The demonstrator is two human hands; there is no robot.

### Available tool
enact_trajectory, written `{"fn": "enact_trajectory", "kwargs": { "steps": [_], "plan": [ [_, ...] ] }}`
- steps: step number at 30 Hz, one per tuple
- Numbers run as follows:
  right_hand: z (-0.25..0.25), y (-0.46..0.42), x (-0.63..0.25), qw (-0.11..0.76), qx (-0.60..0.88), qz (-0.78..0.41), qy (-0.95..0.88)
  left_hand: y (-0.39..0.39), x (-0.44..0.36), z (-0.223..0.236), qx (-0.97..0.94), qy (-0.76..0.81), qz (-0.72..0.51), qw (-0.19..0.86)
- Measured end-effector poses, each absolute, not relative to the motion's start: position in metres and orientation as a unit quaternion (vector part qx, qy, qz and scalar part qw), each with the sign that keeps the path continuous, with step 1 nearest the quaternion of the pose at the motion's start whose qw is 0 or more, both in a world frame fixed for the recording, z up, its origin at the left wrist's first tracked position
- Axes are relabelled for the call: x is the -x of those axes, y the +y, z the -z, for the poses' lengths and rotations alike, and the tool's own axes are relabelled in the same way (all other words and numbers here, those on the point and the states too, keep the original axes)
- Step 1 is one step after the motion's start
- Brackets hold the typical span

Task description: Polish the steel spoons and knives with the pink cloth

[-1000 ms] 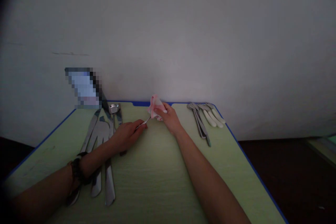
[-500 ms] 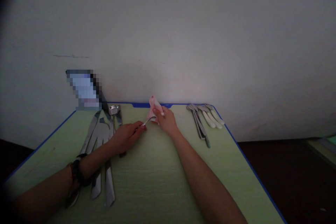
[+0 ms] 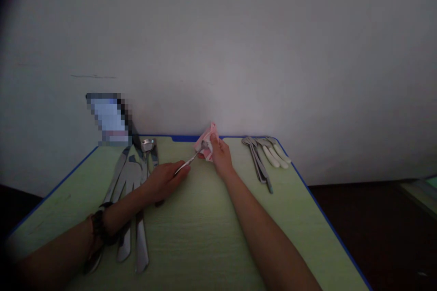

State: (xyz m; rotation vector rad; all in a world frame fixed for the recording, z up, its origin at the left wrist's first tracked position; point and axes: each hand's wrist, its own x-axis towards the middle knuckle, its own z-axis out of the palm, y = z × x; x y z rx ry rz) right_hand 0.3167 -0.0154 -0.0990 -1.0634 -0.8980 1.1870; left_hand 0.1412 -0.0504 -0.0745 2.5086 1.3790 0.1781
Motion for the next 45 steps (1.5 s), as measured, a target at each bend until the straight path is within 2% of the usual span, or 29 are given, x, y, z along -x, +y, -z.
{"fn": "enact_trajectory", "kwargs": {
  "steps": [7, 11, 16, 30, 34, 41, 45],
  "plan": [
    [0.091, -0.009, -0.322, 0.658, 0.388, -0.602, -0.232, -0.05, -0.14, 0.078, -0.875, 0.466, -0.056, 0.117],
    [0.088, -0.009, -0.325, 0.65, 0.344, -0.622, -0.269, -0.05, -0.141, 0.077, -0.875, 0.468, -0.056, 0.115],
    [0.088, -0.014, -0.324, 0.622, 0.357, -0.628, -0.302, -0.052, -0.141, 0.076, -0.875, 0.466, -0.061, 0.118],
    [0.097, -0.016, -0.322, 0.599, 0.415, -0.519, -0.447, -0.051, -0.141, 0.078, -0.873, 0.466, -0.06, 0.132],
    [0.092, -0.02, -0.32, 0.569, 0.421, -0.501, -0.498, -0.052, -0.141, 0.077, -0.88, 0.456, -0.058, 0.119],
    [0.097, -0.018, -0.32, 0.546, 0.494, -0.387, -0.555, -0.053, -0.142, 0.075, -0.889, 0.444, -0.047, 0.102],
    [0.102, -0.016, -0.318, 0.567, 0.481, -0.435, -0.508, -0.053, -0.142, 0.078, -0.884, 0.457, -0.037, 0.089]
  ]
}}
